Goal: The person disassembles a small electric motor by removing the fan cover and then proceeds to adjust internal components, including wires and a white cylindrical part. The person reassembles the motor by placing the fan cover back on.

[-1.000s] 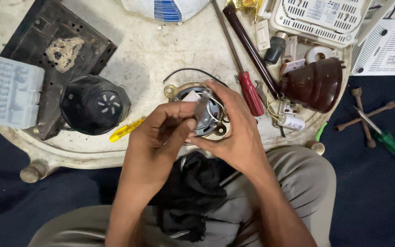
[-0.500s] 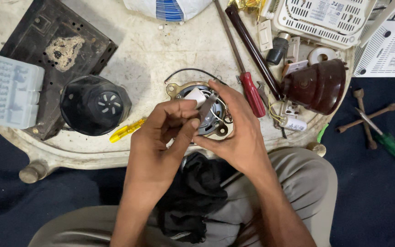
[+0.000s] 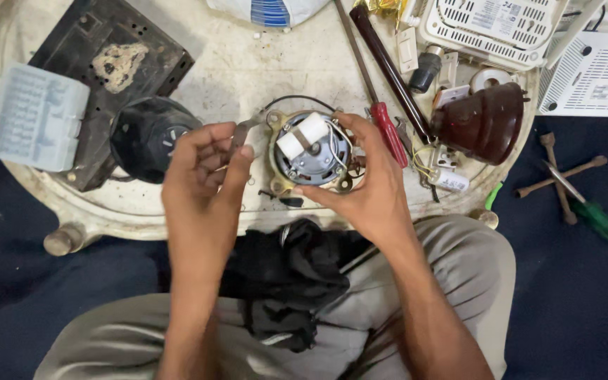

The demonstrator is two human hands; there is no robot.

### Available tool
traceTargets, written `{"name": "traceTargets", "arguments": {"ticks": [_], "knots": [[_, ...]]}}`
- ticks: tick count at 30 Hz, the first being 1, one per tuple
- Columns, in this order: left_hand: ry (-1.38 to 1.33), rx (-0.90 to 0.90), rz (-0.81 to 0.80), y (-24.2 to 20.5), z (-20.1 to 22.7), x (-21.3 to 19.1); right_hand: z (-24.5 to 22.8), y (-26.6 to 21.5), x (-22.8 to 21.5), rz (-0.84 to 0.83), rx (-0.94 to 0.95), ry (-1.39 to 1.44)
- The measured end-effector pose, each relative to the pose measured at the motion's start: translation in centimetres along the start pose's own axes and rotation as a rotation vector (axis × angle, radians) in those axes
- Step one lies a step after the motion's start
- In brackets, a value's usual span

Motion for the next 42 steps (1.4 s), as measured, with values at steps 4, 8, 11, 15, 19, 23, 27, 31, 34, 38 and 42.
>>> {"name": "traceTargets", "arguments": {"ticks": [4, 8, 11, 15, 19, 23, 27, 31, 34, 38, 42], "knots": [[0.250, 0.053, 0.033, 1.1, -1.9, 0.8, 0.1, -0.4, 0.2, 0.036, -0.054, 0.023], [0.569, 0.200, 0.057, 0.6, -1.3, 1.6, 0.2, -0.6, 0.2, 0.054, -0.066, 0.016], [0.780, 0.403, 0.103, -1.0, 0.8, 2.1, 0.5, -0.7, 0.2, 0.065, 0.040, 0.013], [0.583, 0.389, -0.102, -1.9, 2.6, 2.7, 0.5, -0.5, 0.3, 0.098, 0.021, -0.030], [0.501, 0.169, -0.176, -1.4, 2.4, 3.3, 0.8, -0.5, 0.4, 0.088, 0.047, 0.001], [0.584, 0.265, -0.181, -1.6, 2.6, 3.5, 0.9, -0.8, 0.6, 0.108, 0.043, 0.036], [0.756, 0.357, -0.146, -1.7, 2.3, 4.0, 0.5, -0.9, 0.7, 0.095, -0.017, -0.016], [0.864, 0.448, -0.123, -1.8, 1.9, 4.4, 0.4, -0.8, 1.1, 0.117, -0.027, -0.066], [0.908, 0.498, -0.111, -1.9, 2.0, 4.6, 0.4, -0.7, 1.2, 0.129, -0.027, -0.058], [0.830, 0.495, -0.090, -1.9, 2.2, 4.5, -0.4, -1.3, 1.1, 0.178, -0.060, -0.193], [0.708, 0.451, -0.119, -1.2, 2.3, 4.2, -0.9, -3.6, 1.1, 0.321, 0.074, -0.220]]}}
Point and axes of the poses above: each hand's wrist, its own y-axis towards the middle knuckle, its own x-axis out of the palm, z = x × y, the point moved 3 cm from there along y, towards the middle knuckle, and after that the axes turned 8 degrees about -z, right-handed, at the moved point
